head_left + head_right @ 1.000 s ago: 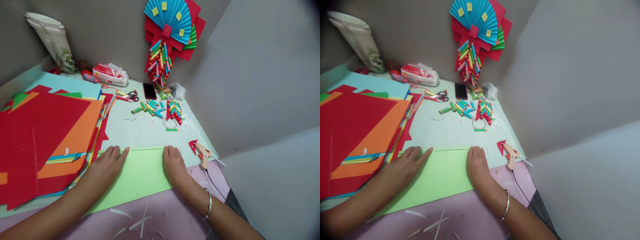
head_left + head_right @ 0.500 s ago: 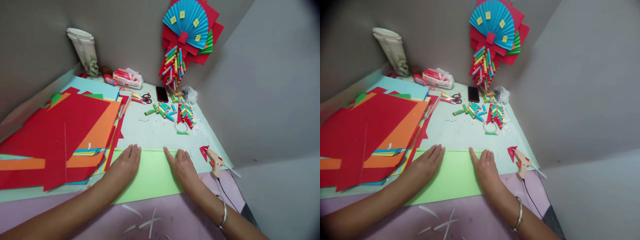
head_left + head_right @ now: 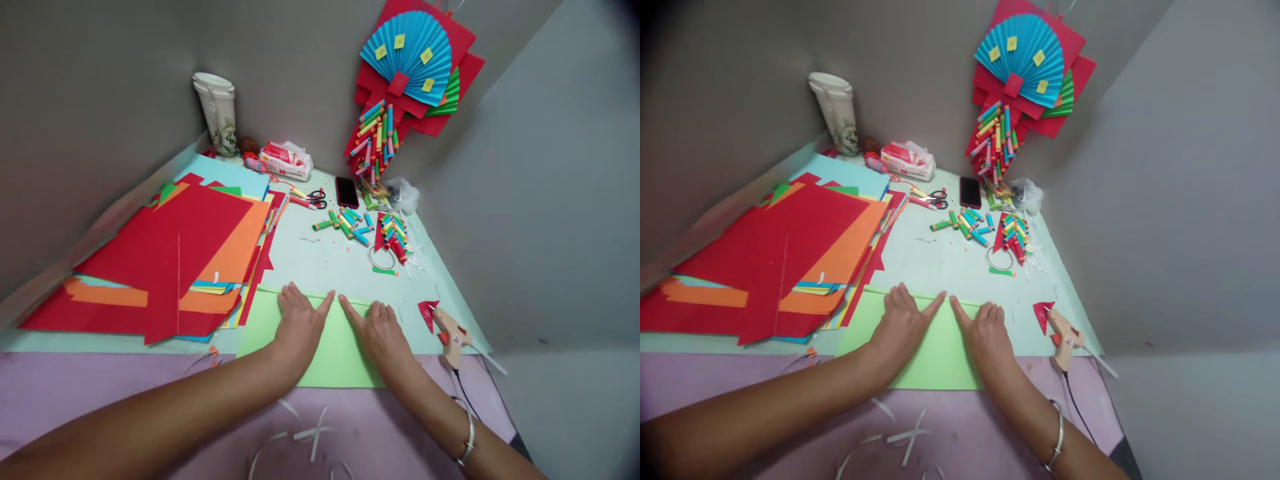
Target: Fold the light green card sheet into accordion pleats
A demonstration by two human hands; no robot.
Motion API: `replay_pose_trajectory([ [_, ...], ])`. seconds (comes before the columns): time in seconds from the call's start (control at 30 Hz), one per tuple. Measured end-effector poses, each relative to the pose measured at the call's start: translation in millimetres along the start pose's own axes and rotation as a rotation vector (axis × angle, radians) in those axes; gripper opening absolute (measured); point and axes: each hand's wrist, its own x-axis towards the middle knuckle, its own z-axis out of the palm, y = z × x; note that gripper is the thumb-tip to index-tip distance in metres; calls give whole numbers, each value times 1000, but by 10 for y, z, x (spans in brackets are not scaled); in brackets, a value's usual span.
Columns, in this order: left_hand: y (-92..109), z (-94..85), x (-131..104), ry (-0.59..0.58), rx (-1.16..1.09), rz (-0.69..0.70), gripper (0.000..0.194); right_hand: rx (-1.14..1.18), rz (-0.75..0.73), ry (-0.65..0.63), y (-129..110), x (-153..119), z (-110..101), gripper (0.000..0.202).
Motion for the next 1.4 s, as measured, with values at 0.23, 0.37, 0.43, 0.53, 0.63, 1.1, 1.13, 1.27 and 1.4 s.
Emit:
replay_pose_trajectory([
  [0.23, 75, 26, 41, -23, -21, -25, 72, -22, -22, 45, -15, -19, 43, 86],
  [0.37, 68, 39, 51, -19, -28, -21, 70, 15, -9, 76, -32, -25, 63, 83],
  [0.43, 47, 41, 42, -15, -24, -13, 69, 44, 8, 96, -42, -26, 84, 81],
  [0.53, -11, 43, 8, -7, -16, 2, 69, 84, 21, 120, -45, -27, 122, 80],
  [0.63, -75, 49, -32, 6, -15, 17, 68, 94, 20, 137, -31, -32, 151, 81],
  [1.1, -364, 200, -215, 76, -22, -30, 60, 240, 94, 261, -70, -79, 285, 63],
  [1.13, -385, 217, -226, 79, -20, -36, 60, 230, 101, 269, -79, -78, 300, 62],
  [1.27, -428, 276, -252, 90, -11, -45, 60, 178, 140, 306, -121, -67, 349, 50],
  [1.4, -443, 340, -272, 120, -28, -51, 62, 202, 182, 317, -155, -63, 346, 45],
])
